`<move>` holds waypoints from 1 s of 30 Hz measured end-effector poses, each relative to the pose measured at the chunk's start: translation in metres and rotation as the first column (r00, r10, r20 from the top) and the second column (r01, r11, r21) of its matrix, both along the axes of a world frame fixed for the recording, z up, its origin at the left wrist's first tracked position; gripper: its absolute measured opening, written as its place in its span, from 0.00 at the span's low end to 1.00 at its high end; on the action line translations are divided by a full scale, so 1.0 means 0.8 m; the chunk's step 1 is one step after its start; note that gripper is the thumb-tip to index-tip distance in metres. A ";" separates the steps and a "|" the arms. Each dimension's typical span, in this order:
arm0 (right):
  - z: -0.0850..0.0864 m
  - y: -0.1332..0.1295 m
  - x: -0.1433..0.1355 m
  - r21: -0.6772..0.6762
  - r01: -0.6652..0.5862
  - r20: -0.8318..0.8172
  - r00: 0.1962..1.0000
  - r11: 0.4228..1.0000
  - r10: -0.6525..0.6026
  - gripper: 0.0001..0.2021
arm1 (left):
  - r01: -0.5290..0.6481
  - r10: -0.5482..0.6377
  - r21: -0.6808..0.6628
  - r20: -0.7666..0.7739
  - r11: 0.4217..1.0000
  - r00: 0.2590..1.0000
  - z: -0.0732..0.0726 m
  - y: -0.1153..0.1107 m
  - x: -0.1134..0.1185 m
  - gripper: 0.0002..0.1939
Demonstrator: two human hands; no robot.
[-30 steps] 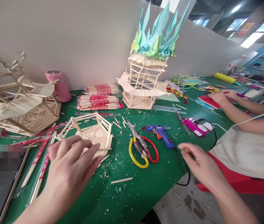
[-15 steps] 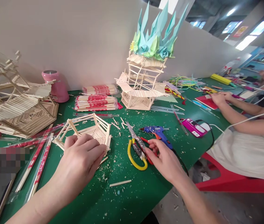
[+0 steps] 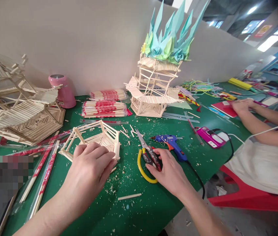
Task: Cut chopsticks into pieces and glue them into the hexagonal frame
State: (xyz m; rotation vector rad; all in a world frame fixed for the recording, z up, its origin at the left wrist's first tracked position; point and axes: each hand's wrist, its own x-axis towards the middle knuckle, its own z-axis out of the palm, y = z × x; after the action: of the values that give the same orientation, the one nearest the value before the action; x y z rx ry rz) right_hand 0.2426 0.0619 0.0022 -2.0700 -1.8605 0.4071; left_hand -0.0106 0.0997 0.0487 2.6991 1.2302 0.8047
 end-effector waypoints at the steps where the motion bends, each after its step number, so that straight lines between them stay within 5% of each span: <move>1: 0.000 -0.001 0.000 0.002 0.001 -0.005 1.000 1.000 -0.001 0.19 | 0.000 0.000 0.001 -0.004 1.000 1.000 0.000 0.000 -0.001 0.12; 7: -0.005 0.002 0.019 0.145 0.087 -0.066 0.995 0.986 -0.078 0.16 | 0.005 -0.005 0.015 -0.020 1.000 1.000 0.004 0.000 -0.003 0.11; 11: -0.013 0.012 0.057 0.276 0.186 0.064 0.975 0.943 -0.211 0.16 | 0.044 -0.043 -0.064 0.018 0.997 0.999 0.004 0.002 -0.004 0.08; 16: -0.029 0.024 0.091 0.250 0.266 0.117 0.946 0.931 -0.302 0.18 | 0.058 -0.056 -0.068 0.028 0.996 0.998 0.005 0.005 -0.003 0.07; 21: -0.042 0.030 0.101 0.217 0.300 0.090 0.941 0.929 -0.325 0.19 | -0.004 0.012 0.067 -0.115 0.998 0.993 0.011 0.001 0.001 0.06; 30: -0.030 0.038 0.106 0.143 0.390 -0.003 0.919 0.910 -0.394 0.15 | -0.064 0.097 0.177 -0.189 0.982 0.977 0.005 -0.009 0.001 0.07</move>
State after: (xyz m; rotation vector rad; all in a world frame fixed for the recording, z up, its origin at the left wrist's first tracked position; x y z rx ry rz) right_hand 0.3275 0.0926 -0.0218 -2.2833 -1.3860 0.1407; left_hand -0.0098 0.0925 0.0524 2.9450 1.3788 0.6938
